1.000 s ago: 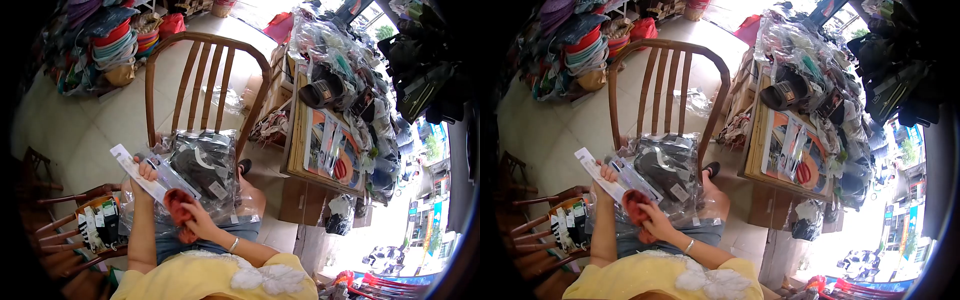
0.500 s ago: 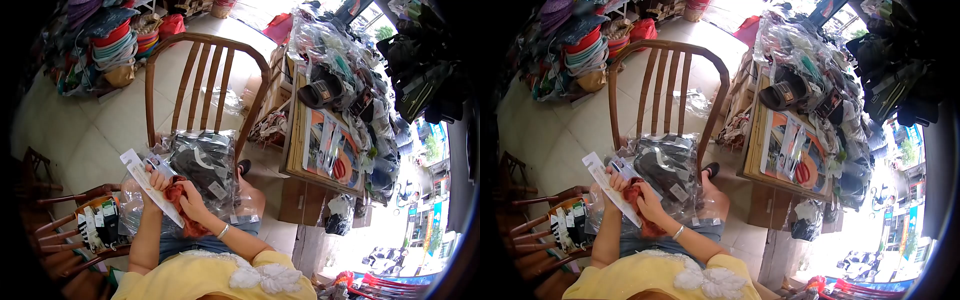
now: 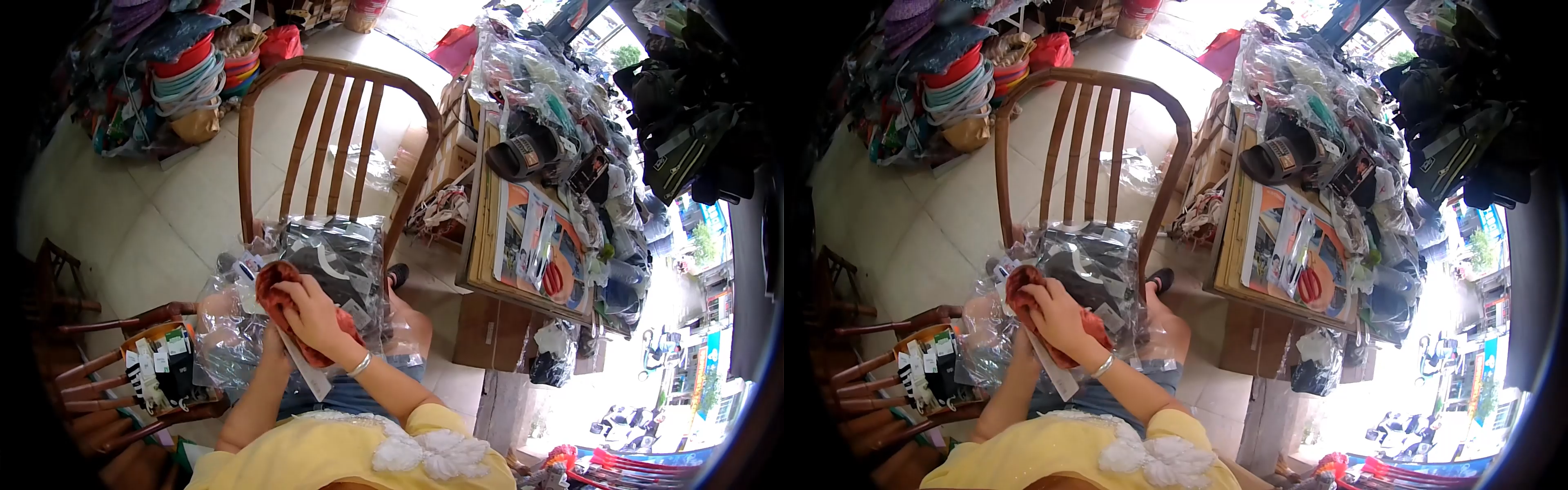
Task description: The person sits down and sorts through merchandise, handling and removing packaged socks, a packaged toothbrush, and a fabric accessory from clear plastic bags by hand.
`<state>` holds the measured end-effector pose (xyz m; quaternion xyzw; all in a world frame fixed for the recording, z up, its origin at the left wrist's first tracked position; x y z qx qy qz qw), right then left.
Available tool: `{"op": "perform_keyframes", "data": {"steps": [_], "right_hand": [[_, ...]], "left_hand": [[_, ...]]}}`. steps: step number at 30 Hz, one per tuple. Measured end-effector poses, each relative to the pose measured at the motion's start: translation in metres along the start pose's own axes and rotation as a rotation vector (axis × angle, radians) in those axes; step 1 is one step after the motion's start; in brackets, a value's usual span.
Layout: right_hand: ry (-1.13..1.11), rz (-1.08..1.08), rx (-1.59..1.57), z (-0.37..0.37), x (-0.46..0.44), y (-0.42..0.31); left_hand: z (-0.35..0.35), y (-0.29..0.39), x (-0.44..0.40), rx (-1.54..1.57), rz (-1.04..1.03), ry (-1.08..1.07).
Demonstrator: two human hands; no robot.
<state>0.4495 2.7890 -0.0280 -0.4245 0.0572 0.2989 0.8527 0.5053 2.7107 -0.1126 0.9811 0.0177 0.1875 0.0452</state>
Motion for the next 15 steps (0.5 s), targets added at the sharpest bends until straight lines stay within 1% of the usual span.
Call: {"op": "perform_keyframes", "data": {"steps": [2,4,5,6,8,9,10,11,12,14,15], "right_hand": [[0.016,-0.079,-0.075,0.007,0.0,-0.002],[-0.042,-0.015,-0.065,0.003,0.007,-0.008],[-0.095,-0.006,-0.049,-0.003,0.013,-0.012],[-0.108,0.028,-0.039,-0.008,0.016,-0.014],[-0.038,0.019,-0.03,-0.01,0.017,-0.012],[-0.011,0.023,-0.009,-0.01,0.016,-0.008],[0.016,0.024,0.011,-0.008,0.01,-0.006],[0.016,0.0,0.009,-0.008,0.007,-0.004],[0.017,-0.001,0.008,-0.007,0.002,-0.002],[0.059,-0.013,0.038,-0.004,-0.009,0.004],[0.075,-0.053,0.018,-0.003,-0.014,0.008]], "left_hand": [[-0.001,0.007,0.006,-0.006,-0.044,0.005],[0.017,0.019,-0.005,-0.03,-0.038,0.079],[0.02,0.024,-0.011,-0.005,0.038,-0.036],[0.028,0.022,-0.006,-0.003,0.057,0.035],[0.019,0.022,-0.008,-0.229,-0.175,0.084],[0.016,0.019,0.0,-0.157,-0.163,0.081],[-0.023,0.016,0.015,-0.085,-0.15,0.08],[-0.017,0.015,0.018,-0.202,-0.207,0.003],[-0.013,0.015,0.021,-0.203,-0.206,0.003],[-0.014,0.016,0.026,-0.582,-0.266,-0.017],[-0.006,0.02,0.027,-0.547,-0.208,-0.015]]}}
Point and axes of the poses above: each hand's wrist, its own x-axis away from the middle knuckle, its own z-axis out of the back of the hand, y = z × x, the point moved 2 cm from there along -x, towards the middle knuckle, and after that the axes turned 10 degrees about x, right-handed, at the moved point
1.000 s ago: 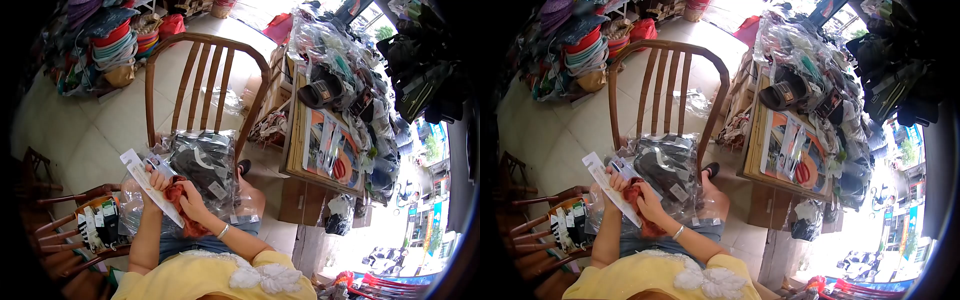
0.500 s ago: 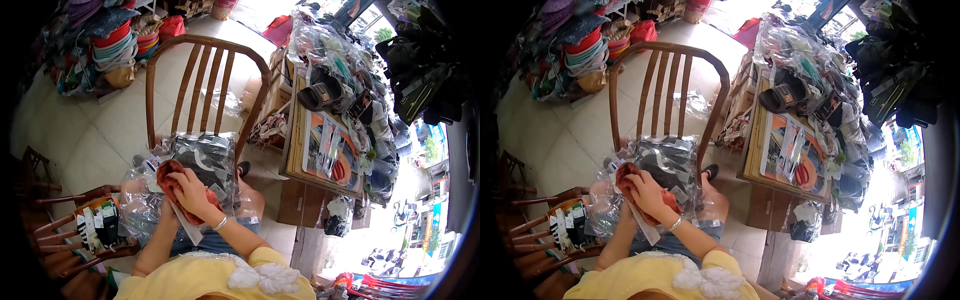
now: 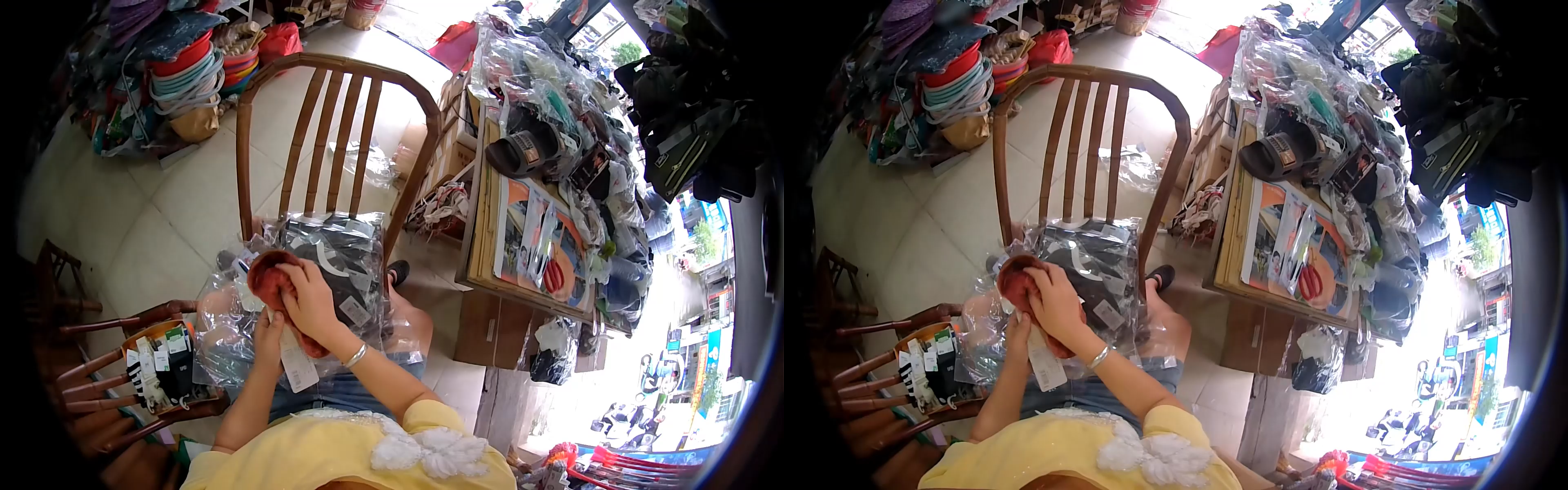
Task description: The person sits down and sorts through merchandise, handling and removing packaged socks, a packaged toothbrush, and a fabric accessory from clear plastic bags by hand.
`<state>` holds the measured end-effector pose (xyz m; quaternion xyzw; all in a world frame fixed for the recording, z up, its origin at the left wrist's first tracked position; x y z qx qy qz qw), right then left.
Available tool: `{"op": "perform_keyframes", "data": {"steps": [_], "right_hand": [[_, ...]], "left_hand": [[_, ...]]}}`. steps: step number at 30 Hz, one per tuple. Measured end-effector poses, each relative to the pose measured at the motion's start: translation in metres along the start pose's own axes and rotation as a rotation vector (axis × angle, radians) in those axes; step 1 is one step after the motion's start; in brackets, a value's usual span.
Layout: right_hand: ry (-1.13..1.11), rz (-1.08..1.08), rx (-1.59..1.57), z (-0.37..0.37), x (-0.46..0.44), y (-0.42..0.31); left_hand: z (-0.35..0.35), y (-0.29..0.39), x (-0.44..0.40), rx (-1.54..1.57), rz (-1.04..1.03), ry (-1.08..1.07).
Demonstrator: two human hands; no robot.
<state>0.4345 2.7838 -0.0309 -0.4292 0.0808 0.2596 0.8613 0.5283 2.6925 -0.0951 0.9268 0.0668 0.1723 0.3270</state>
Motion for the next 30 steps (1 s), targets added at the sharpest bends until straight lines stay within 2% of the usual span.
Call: {"op": "perform_keyframes", "data": {"steps": [1,3,4,5,7,8,10,15,17,18,19,21,22,23,25,27,28,29,30], "right_hand": [[0.015,-0.041,-0.019,0.0,-0.004,0.004],[0.067,-0.211,-0.156,0.0,-0.014,0.016],[0.183,-0.172,-0.179,-0.007,-0.016,0.03],[0.184,-0.176,-0.18,-0.017,-0.01,0.038],[-0.04,-0.258,-0.446,-0.037,0.008,0.045],[-0.21,-0.422,-0.595,-0.03,0.015,0.029],[-0.163,-0.43,-0.587,-0.02,0.02,0.017],[-0.207,-0.456,-0.667,-0.008,0.02,0.025],[-0.093,-0.536,-0.714,-0.01,0.018,0.05],[-0.038,-0.752,-0.851,-0.004,0.018,0.062],[0.182,-0.668,-0.896,-0.008,0.008,0.082],[0.235,-0.659,-1.058,0.026,-0.008,0.051],[0.156,-0.536,-0.808,0.027,-0.011,0.05],[-0.069,-0.556,-0.72,0.028,-0.004,0.039],[-0.352,-0.554,-0.666,0.0,0.021,0.033],[-0.257,-0.404,-0.892,-0.008,0.027,0.02],[-0.235,-0.384,-0.842,-0.008,0.029,0.015],[-0.238,-0.383,-0.845,-0.004,0.03,0.013],[-0.36,-0.433,-0.848,0.002,0.035,0.011]], "left_hand": [[0.012,0.0,0.001,0.001,-0.002,-0.001],[0.031,-0.003,0.003,-0.086,0.159,0.007],[0.025,0.0,0.007,-0.078,0.169,0.033],[0.022,-0.003,0.007,-0.081,0.172,0.034],[0.019,-0.006,0.004,-0.023,0.038,0.144],[0.01,-0.001,0.002,-0.021,0.037,0.144],[-0.007,0.013,-0.002,-0.136,-0.078,0.098],[0.0,0.003,-0.005,-0.078,-0.007,0.083],[0.002,0.004,-0.007,-0.068,0.038,0.075],[0.001,0.006,-0.008,-0.098,0.093,0.075],[-0.001,0.009,-0.009,-0.128,0.147,0.076],[-0.012,0.013,-0.01,-0.084,0.111,0.059],[-0.014,0.013,-0.011,-0.067,0.088,0.098],[-0.017,0.011,-0.013,-0.047,0.066,0.139],[-0.028,0.013,-0.017,-0.044,0.036,0.161],[-0.03,0.018,-0.023,-0.039,-0.002,0.185],[-0.026,0.022,-0.027,-0.028,0.001,0.139],[-0.022,0.026,-0.031,-0.02,0.004,0.094],[-0.021,0.03,-0.034,-0.024,0.005,0.096]]}}
Point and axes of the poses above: each hand's wrist, its own x-axis away from the middle knuckle, its own z-axis out of the back of the hand, y = z × x, the point moved 2 cm from there along -x, towards the middle knuckle, and after that the axes turned 10 degrees about x, right-handed, at the moved point
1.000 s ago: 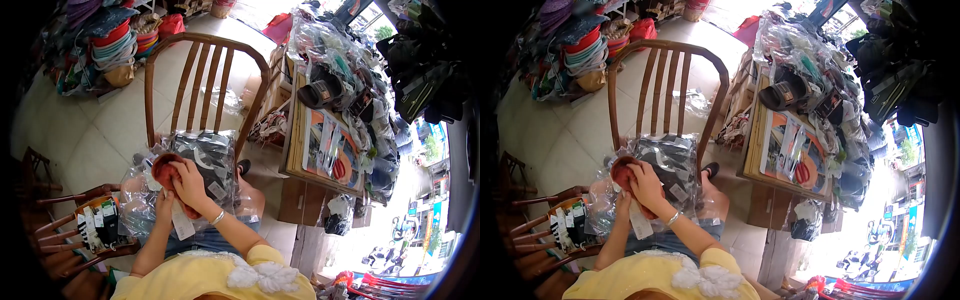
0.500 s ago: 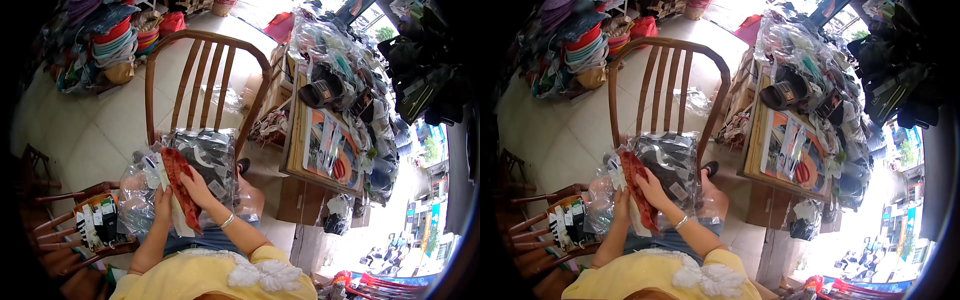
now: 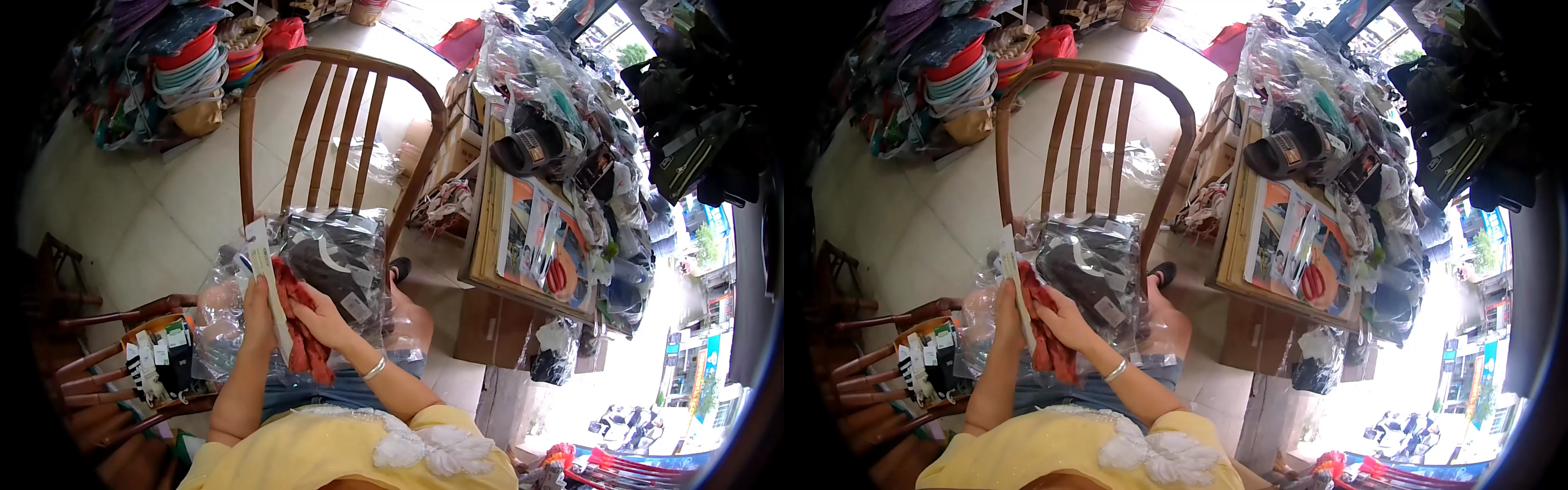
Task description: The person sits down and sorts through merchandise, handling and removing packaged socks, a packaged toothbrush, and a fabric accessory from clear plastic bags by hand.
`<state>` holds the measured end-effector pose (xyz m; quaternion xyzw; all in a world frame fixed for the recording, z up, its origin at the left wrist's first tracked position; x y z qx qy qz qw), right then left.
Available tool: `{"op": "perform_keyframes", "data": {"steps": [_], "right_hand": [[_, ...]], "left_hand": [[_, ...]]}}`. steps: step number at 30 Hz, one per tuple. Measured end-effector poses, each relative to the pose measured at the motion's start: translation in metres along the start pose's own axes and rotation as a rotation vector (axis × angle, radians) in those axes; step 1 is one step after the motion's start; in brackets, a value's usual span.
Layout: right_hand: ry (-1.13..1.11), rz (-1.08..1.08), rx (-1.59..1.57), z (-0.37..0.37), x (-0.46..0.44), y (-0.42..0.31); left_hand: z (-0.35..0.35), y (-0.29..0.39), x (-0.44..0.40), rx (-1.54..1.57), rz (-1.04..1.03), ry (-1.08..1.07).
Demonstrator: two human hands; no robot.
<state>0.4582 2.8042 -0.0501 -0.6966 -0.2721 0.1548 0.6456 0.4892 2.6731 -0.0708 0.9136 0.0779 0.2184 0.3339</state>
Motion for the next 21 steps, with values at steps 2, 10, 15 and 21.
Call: {"op": "perform_keyframes", "data": {"steps": [2,10,15,21], "right_hand": [[-0.052,-0.02,0.184,-0.001,0.009,0.001],[-0.239,0.182,0.559,-0.01,0.057,0.036],[0.019,0.187,0.685,0.021,0.032,0.028],[0.367,0.304,1.119,0.036,0.006,0.008]], "left_hand": [[0.002,0.004,-0.009,0.13,0.003,0.09],[0.064,0.029,-0.064,0.449,-0.056,-0.016],[0.024,0.064,-0.041,0.375,-0.182,0.357],[0.021,0.016,-0.022,0.217,-0.172,0.319]]}}
Point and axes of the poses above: each hand's wrist, its own x-axis away from the middle knuckle, its own z-axis out of the back of the hand, y = z × x, the point moved 2 cm from there along -x, towards the middle knuckle, and after that the axes turned 10 degrees about x, right-handed, at the moved point
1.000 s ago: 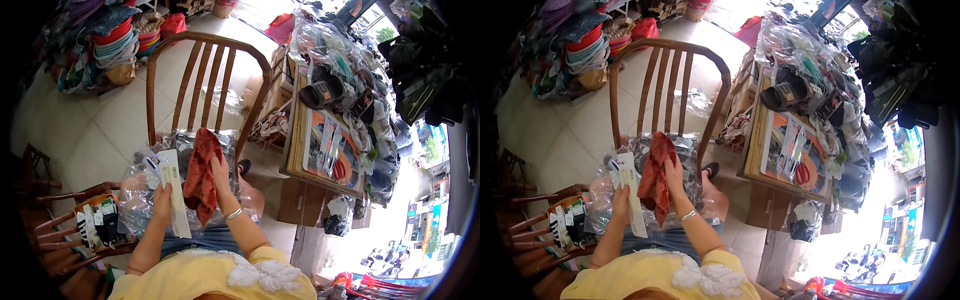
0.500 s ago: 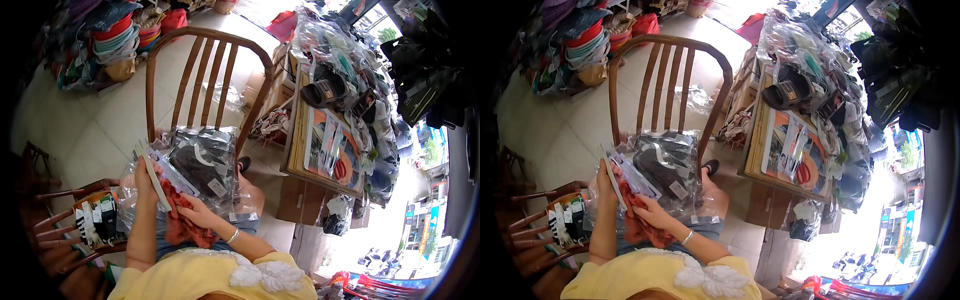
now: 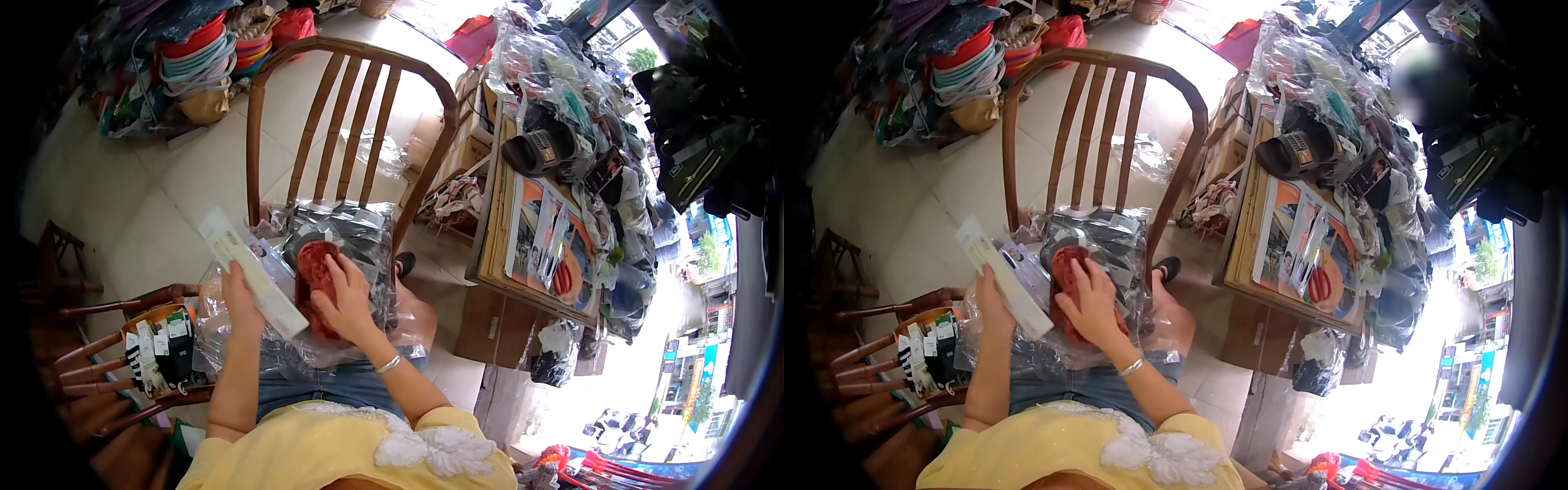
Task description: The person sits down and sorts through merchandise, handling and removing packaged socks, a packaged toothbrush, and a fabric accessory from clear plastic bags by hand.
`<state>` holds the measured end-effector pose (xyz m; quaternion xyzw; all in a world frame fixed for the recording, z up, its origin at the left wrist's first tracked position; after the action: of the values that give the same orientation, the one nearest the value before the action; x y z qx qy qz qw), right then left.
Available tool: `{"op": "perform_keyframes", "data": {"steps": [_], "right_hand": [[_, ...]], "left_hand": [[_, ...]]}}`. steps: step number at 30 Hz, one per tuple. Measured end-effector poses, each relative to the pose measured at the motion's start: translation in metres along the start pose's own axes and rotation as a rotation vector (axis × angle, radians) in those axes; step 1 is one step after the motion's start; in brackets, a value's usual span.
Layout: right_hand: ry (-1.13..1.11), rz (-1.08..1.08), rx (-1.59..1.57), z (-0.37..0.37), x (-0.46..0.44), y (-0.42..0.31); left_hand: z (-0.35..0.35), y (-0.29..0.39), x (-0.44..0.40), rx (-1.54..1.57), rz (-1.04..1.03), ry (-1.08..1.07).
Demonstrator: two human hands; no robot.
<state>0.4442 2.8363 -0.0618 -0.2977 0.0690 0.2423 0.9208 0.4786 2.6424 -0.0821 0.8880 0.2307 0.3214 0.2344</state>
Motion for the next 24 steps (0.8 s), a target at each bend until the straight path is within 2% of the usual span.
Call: {"op": "perform_keyframes", "data": {"steps": [2,4,5,7,8,10,11,13,14,16,17,19,24], "right_hand": [[-0.151,0.054,-0.381,0.005,0.0,-0.016],[-0.463,-0.214,-0.771,0.01,0.01,-0.027],[-0.461,-0.214,-0.768,0.018,0.012,-0.027],[-0.396,-0.174,-0.653,0.048,0.016,-0.019],[-0.32,-0.219,-0.603,0.07,0.019,-0.013],[-0.071,-0.313,-0.428,0.118,0.027,0.014],[0.088,-0.357,-0.31,0.146,0.031,0.03],[0.377,-0.351,0.008,0.2,0.035,0.066],[0.52,-0.353,0.189,0.226,0.037,0.085],[0.561,-0.449,0.626,0.276,0.032,0.112],[0.561,-0.448,0.629,0.287,0.032,0.128],[0.293,-0.586,1.033,0.285,0.034,0.169],[0.36,-0.542,1.153,0.257,0.027,0.173]], "left_hand": [[-0.007,-0.018,0.018,-0.065,-0.095,-0.096],[-0.013,-0.023,0.032,-0.074,-0.063,-0.112],[-0.013,-0.026,0.035,-0.098,-0.016,-0.165],[-0.016,-0.029,0.045,-0.119,0.036,-0.315],[-0.019,-0.027,0.05,-0.117,0.04,-0.412],[-0.005,-0.021,0.035,-0.339,0.017,-0.672],[0.005,-0.02,0.028,-0.34,0.024,-0.672],[0.026,-0.016,0.013,-0.593,-0.122,-0.548],[0.04,-0.011,0.004,-0.589,-0.114,-0.555],[0.071,-0.003,-0.012,-0.646,-0.073,-0.349],[0.08,-0.002,-0.015,-0.644,-0.072,-0.35],[0.096,0.0,-0.021,-0.655,-0.18,-0.283],[0.117,0.006,-0.022,-0.64,-0.195,-0.26]]}}
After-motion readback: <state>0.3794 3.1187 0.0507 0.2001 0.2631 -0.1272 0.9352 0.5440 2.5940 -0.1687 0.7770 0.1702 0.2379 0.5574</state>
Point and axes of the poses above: each hand's wrist, its own x-axis away from the middle knuckle, its own z-axis out of the back of the hand, y = z × x, the point moved 2 cm from there along -x, towards the middle knuckle, and after that the axes turned 10 degrees about x, right-handed, at the moved point
